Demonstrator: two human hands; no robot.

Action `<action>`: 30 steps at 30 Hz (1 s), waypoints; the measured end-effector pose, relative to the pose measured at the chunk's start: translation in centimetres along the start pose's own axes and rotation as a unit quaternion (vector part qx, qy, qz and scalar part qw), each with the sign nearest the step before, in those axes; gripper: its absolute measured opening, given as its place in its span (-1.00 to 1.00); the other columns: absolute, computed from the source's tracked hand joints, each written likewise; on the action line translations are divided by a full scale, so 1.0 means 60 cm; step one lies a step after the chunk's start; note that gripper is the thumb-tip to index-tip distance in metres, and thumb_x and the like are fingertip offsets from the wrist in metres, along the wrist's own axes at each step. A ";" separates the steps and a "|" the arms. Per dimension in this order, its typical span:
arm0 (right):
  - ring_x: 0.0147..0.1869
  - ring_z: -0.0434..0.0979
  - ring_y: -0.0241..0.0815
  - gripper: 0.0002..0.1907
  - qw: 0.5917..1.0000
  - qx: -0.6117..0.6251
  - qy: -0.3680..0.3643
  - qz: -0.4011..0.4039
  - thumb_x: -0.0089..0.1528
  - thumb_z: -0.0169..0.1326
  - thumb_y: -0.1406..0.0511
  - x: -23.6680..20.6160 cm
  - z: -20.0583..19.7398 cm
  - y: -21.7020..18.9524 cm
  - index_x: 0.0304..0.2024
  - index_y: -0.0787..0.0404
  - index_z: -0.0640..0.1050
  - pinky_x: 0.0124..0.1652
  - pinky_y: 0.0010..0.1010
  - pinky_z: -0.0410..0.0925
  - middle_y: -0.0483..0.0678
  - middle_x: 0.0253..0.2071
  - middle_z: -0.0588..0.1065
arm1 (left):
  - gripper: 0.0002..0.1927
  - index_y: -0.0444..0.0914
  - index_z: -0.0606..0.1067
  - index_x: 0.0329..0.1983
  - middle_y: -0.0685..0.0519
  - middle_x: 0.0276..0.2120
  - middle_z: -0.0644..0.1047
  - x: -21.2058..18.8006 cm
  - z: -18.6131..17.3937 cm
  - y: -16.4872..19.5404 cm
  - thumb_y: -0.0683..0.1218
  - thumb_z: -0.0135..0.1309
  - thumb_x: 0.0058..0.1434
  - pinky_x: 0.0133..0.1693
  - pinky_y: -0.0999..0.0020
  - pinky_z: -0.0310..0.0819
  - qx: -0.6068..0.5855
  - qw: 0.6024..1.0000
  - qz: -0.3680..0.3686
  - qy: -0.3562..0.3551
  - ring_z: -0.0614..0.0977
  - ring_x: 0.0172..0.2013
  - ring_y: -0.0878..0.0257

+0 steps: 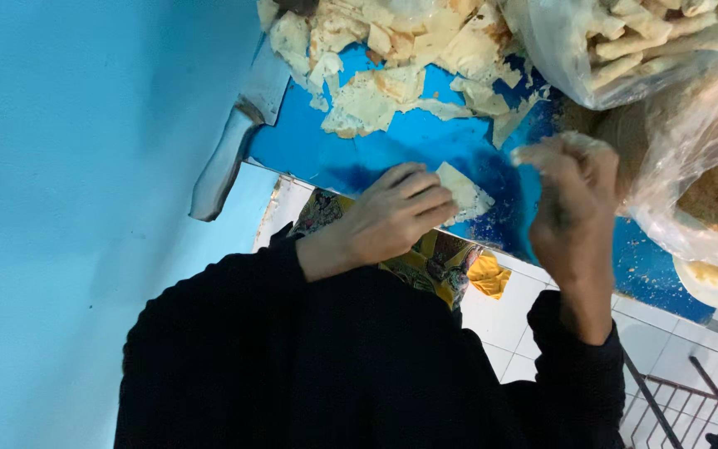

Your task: The person tears flat crackers into smaller pieces by hand at a blue work table and sets the broken pieces aside. They briefly handle a black plastic bag and a round stack of crackers before resuming tearing pieces one at a time.

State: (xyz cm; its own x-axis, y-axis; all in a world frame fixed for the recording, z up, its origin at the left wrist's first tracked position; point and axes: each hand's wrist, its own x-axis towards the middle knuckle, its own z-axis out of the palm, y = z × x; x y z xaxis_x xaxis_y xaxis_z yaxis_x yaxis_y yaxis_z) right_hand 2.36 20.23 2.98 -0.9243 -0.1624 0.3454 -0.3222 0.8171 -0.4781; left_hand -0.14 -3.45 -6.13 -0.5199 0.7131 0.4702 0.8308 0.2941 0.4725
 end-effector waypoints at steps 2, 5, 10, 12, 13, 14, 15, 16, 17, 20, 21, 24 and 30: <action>0.23 0.41 0.09 -0.51 0.999 -0.009 -0.032 -0.007 0.25 -0.01 0.69 -0.005 0.009 0.002 0.05 0.11 0.61 0.22 -0.20 0.35 0.07 0.13 0.43 | -0.70 -0.26 0.58 0.14 0.05 0.06 0.54 -0.011 -0.005 -0.004 -0.15 0.09 0.36 0.33 0.01 0.31 0.066 0.996 0.054 0.002 0.47 0.21 0.15; 0.28 0.38 0.12 -0.41 0.997 -0.021 -0.068 -0.029 0.12 0.02 0.68 -0.006 0.025 0.004 0.06 0.03 0.63 0.24 -0.13 0.32 0.08 0.13 0.43 | -0.74 -0.26 0.56 0.13 0.00 0.12 0.55 -0.021 -0.012 -0.008 -0.13 0.09 0.41 0.38 0.01 0.26 0.103 0.991 0.081 0.012 0.48 0.27 0.11; 0.26 0.35 0.11 -0.44 0.985 -0.081 -0.120 -0.095 0.07 0.20 0.54 -0.007 0.045 -0.006 0.09 0.00 0.66 0.20 -0.11 0.25 0.00 0.16 0.43 | -0.68 -0.30 0.55 0.16 -0.05 0.13 0.55 -0.031 -0.016 -0.024 -0.12 0.06 0.38 0.40 -0.06 0.24 0.089 0.991 0.097 -0.027 0.51 0.28 0.07; 0.26 0.35 0.08 -0.48 0.974 -0.128 -0.121 -0.140 0.09 0.28 0.42 -0.008 0.047 -0.009 0.12 0.03 0.66 0.20 -0.11 0.22 -0.02 0.18 0.40 | -0.65 -0.31 0.55 0.18 -0.07 0.15 0.55 -0.036 -0.016 -0.028 -0.12 0.05 0.37 0.39 -0.04 0.27 0.085 0.991 0.096 -0.026 0.51 0.29 0.06; 0.26 0.36 0.03 -0.51 0.961 -0.174 -0.122 -0.176 0.12 0.28 0.38 -0.009 0.046 -0.008 0.13 0.02 0.66 0.21 -0.12 0.22 -0.04 0.17 0.39 | -0.63 -0.31 0.55 0.19 -0.07 0.17 0.55 -0.040 -0.016 -0.029 -0.13 0.05 0.35 0.39 -0.01 0.29 0.087 0.991 0.094 -0.026 0.51 0.29 0.06; 0.26 0.36 -0.01 -0.54 0.945 -0.219 -0.123 -0.210 0.15 0.29 0.33 -0.009 0.044 -0.007 0.14 0.02 0.67 0.23 -0.13 0.21 -0.06 0.16 0.38 | -0.61 -0.31 0.55 0.21 -0.06 0.18 0.54 -0.043 -0.015 -0.028 -0.13 0.05 0.34 0.38 0.02 0.32 0.086 0.992 0.092 -0.027 0.51 0.30 0.06; 0.26 0.37 -0.05 -0.56 0.925 -0.264 -0.124 -0.243 0.19 0.29 0.29 -0.008 0.042 -0.004 0.15 0.01 0.67 0.24 -0.13 0.21 -0.09 0.15 0.37 | -0.63 -0.30 0.55 0.21 -0.05 0.19 0.54 -0.045 -0.013 -0.027 -0.13 0.04 0.36 0.38 0.03 0.32 0.085 0.992 0.090 -0.016 0.51 0.30 0.07; 0.27 0.36 -0.08 -0.63 0.914 -0.290 -0.121 -0.256 0.23 0.29 0.26 -0.007 0.039 0.000 0.11 0.00 0.66 0.25 -0.15 0.20 -0.11 0.14 0.38 | -0.64 -0.29 0.54 0.21 -0.04 0.20 0.54 -0.046 -0.011 -0.026 -0.14 0.04 0.38 0.38 0.04 0.33 0.084 0.992 0.089 -0.005 0.50 0.31 0.07; 0.28 0.36 -0.10 -0.70 0.902 -0.317 -0.117 -0.270 0.27 0.28 0.23 -0.005 0.037 0.004 0.07 -0.01 0.65 0.25 -0.16 0.20 -0.13 0.14 0.39 | -0.66 -0.28 0.54 0.21 -0.03 0.22 0.53 -0.045 -0.010 -0.026 -0.14 0.04 0.40 0.38 0.06 0.34 0.085 0.992 0.090 0.006 0.50 0.31 0.07; 0.28 0.35 -0.10 -0.72 0.918 -0.290 -0.113 -0.245 0.22 0.28 0.31 -0.001 0.033 0.015 0.00 -0.01 0.65 0.25 -0.12 0.20 -0.13 0.12 0.41 | -0.66 -0.27 0.55 0.20 -0.01 0.22 0.53 -0.045 -0.006 -0.025 -0.13 0.05 0.39 0.38 0.08 0.36 0.077 0.994 0.080 0.008 0.49 0.32 0.10; 0.28 0.35 -0.08 -0.68 0.931 -0.262 -0.114 -0.227 0.17 0.27 0.37 0.000 0.033 0.017 -0.02 0.00 0.65 0.25 -0.09 0.20 -0.11 0.12 0.42 | -0.67 -0.27 0.55 0.20 -0.01 0.21 0.53 -0.045 -0.005 -0.025 -0.13 0.06 0.39 0.38 0.08 0.36 0.073 0.994 0.078 0.012 0.49 0.31 0.11; 0.23 0.33 -0.07 -0.42 0.963 -0.181 -0.154 -0.130 0.10 0.14 0.59 -0.001 0.039 0.015 0.08 -0.04 0.66 0.18 -0.14 0.19 -0.12 0.14 0.44 | -0.68 -0.27 0.56 0.18 0.01 0.20 0.53 -0.044 -0.003 -0.026 -0.13 0.08 0.39 0.37 0.09 0.38 0.067 0.994 0.080 0.023 0.49 0.30 0.12; 0.21 0.32 0.02 -0.36 0.960 -0.164 -0.138 -0.182 0.13 0.29 0.46 -0.005 0.053 0.006 0.24 -0.14 0.62 0.16 -0.10 0.15 -0.06 0.08 0.40 | -0.68 -0.29 0.56 0.16 -0.01 0.16 0.54 -0.045 -0.002 -0.025 -0.14 0.10 0.37 0.34 0.08 0.40 0.071 0.994 0.081 0.022 0.51 0.24 0.12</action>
State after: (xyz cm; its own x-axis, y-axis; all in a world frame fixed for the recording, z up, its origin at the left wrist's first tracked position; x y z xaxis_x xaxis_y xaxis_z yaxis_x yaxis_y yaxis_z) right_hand 1.88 18.82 0.16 -0.7959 -0.5742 0.1919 -0.5948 0.8008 -0.0705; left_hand 0.01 -5.89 -8.01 -0.3828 0.7310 0.5649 0.9222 0.2664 0.2802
